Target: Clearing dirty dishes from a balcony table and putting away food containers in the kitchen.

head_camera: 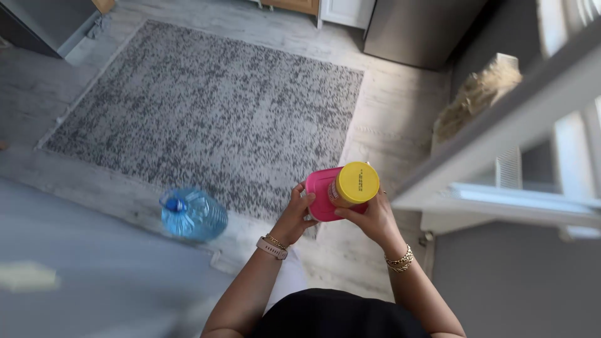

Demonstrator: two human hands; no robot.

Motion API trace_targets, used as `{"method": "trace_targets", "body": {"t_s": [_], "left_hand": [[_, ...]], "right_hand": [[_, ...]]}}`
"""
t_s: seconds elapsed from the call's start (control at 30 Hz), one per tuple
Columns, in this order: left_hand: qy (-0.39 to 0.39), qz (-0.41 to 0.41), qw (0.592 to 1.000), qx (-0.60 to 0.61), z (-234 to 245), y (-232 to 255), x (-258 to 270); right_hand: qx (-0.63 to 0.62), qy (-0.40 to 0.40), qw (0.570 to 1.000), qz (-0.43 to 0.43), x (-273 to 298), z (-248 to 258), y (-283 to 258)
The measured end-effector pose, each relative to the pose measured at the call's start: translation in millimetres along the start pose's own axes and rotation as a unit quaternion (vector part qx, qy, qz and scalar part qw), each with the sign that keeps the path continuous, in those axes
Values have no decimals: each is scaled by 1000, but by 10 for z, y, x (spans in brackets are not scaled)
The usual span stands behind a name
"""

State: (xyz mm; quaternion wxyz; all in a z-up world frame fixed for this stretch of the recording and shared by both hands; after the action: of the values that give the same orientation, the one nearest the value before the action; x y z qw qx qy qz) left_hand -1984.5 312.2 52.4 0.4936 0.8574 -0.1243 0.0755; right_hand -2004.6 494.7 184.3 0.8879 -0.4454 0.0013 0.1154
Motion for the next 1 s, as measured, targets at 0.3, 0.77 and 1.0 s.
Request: {"method": "trace_targets", "body": {"t_s": [0.3, 0.77, 1.0], "left_hand": [[-4, -2, 1000, 0, 1104, 687, -2306], [33, 4, 999, 19, 1763, 1830, -5350], [49, -35, 998, 32, 1966, 2782, -7189]], "right_hand": [[21, 44, 998, 45, -2370, -628, 114], [13, -3, 999, 41, -5862, -1059, 671], [36, -23, 997, 68, -8022, -1002, 650]]}}
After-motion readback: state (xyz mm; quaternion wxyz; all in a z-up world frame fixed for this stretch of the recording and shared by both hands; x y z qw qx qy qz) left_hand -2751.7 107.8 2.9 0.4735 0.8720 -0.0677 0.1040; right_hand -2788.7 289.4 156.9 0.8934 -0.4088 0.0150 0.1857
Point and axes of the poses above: each hand's wrist, its own x-axis away from the middle knuckle, its own z-axis out of the back of the hand, y = z × x, the point moved 7 cm from there along -x, towards the middle knuckle, and after that the axes turned 9 degrees about -z, right-handed, at the moved point
